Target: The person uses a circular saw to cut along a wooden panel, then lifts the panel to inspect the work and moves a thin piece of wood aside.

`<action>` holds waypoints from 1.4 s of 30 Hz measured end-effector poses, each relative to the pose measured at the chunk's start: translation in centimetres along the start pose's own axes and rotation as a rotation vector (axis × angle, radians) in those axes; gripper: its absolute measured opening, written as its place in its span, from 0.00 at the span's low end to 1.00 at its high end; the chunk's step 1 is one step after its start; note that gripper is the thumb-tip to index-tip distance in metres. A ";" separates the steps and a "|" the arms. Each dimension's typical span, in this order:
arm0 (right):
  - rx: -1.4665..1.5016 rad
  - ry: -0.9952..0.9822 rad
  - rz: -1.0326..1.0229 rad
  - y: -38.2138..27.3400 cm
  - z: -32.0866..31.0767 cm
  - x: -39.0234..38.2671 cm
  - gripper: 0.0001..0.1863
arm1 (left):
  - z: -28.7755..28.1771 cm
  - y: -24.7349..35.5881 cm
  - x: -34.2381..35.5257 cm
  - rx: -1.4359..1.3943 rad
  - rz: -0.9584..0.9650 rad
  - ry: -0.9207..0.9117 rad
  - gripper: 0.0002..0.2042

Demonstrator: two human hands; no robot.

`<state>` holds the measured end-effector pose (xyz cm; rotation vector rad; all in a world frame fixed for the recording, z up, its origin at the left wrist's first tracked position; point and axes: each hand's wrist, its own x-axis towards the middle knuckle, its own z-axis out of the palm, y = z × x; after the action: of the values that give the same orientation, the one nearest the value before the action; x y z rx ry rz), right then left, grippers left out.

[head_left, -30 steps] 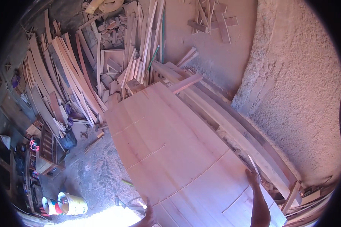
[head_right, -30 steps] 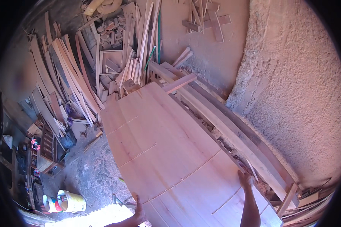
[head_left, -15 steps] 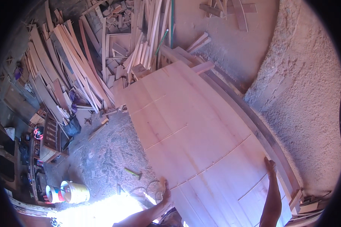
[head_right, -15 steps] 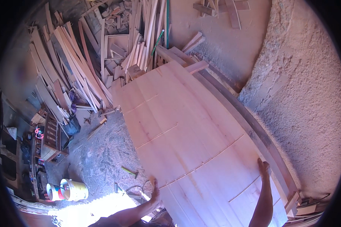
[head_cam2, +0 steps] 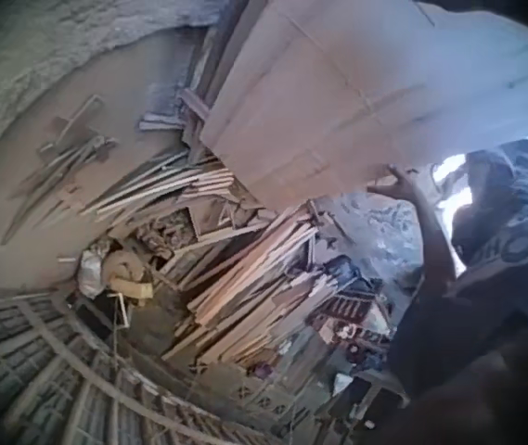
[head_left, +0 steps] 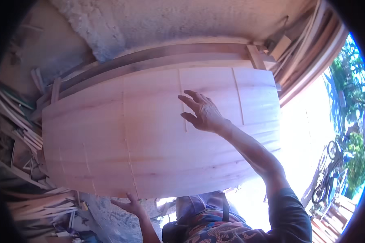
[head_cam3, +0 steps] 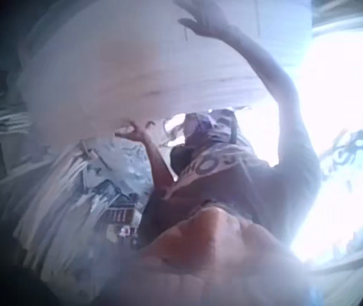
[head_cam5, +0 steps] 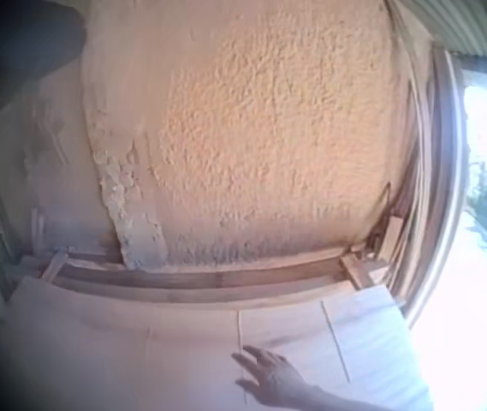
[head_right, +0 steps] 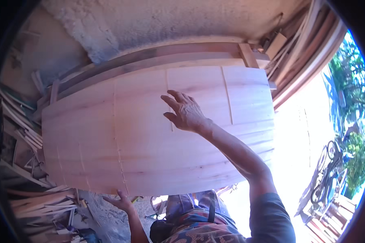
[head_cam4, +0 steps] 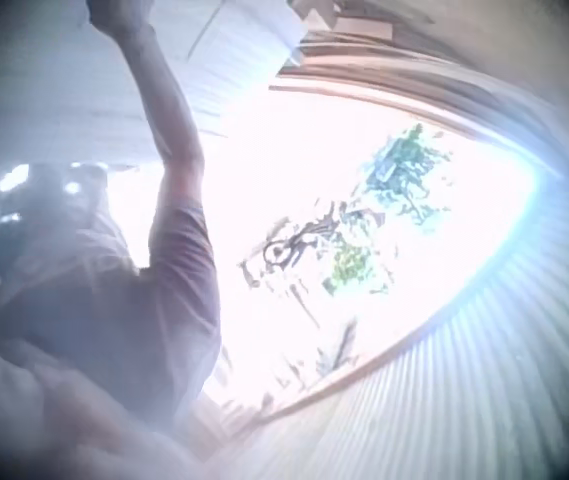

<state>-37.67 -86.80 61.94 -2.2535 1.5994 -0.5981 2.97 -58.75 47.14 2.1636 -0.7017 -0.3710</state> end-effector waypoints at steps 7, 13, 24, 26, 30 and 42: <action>-0.026 0.707 0.337 -1.0 -15.8 -26.3 0.22 | 5.4 13.7 -4.8 0.529 0.856 -0.618 0.34; 0.652 1.209 1.146 4.7 -5.0 -51.1 0.11 | 16.7 21.5 -14.1 0.817 1.377 -0.711 0.36; 0.356 -0.081 1.168 18.6 39.3 -62.3 0.17 | 23.4 23.2 -14.4 0.665 1.493 -0.752 0.36; 0.229 -0.276 1.124 22.7 46.4 -64.4 0.16 | 24.0 23.4 -14.5 0.678 1.486 -0.768 0.37; 0.335 -0.389 1.412 26.5 52.4 -65.6 0.22 | 23.6 23.8 -14.9 0.842 1.462 -0.769 0.36; 0.388 -0.104 1.690 29.8 56.6 -69.0 0.31 | 23.9 24.6 -18.4 0.910 1.407 -0.777 0.35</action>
<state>-53.38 -30.58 -11.88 -0.1922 2.2668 -0.1965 -32.03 -75.13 51.81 1.5356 -2.9582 -0.0674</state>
